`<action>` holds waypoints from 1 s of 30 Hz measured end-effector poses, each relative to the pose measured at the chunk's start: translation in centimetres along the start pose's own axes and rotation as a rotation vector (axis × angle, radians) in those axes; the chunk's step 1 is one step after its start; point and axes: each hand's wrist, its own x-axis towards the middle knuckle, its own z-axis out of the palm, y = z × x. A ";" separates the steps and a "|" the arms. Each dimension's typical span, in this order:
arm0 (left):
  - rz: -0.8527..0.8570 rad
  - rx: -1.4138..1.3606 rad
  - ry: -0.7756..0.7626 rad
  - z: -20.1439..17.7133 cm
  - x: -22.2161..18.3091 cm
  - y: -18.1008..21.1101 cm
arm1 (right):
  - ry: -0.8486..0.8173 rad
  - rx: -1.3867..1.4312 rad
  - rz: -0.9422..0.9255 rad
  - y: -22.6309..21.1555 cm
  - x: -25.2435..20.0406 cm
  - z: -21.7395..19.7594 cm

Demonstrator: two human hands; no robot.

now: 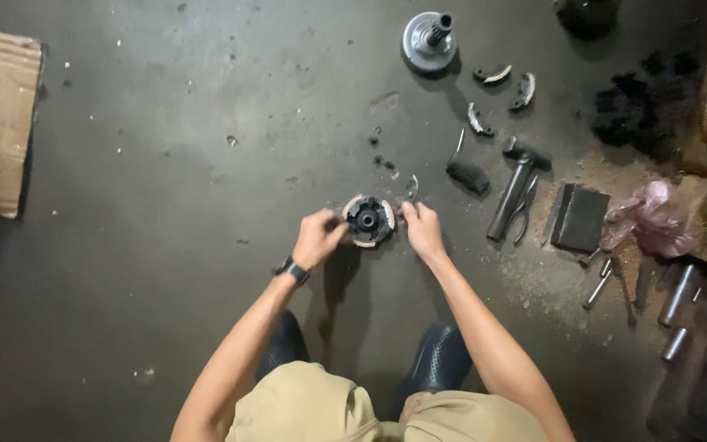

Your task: Repairing or assembling the components of a motorcycle centrifugal clutch assembly on the floor.

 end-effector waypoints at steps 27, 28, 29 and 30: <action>0.110 0.310 -0.209 3.3 8.4 2.0 | -0.222 -0.003 0.165 -8.1 -2.5 -2.2; 0.101 0.280 -0.199 3.0 8.0 2.0 | -0.244 -0.058 0.145 -8.8 -2.2 -2.5; 0.103 0.241 -0.192 2.9 7.7 2.0 | -0.298 -0.062 0.186 -9.5 -1.9 -2.8; 0.104 0.202 -0.185 2.7 7.5 2.0 | -0.352 -0.067 0.226 -10.1 -1.6 -3.1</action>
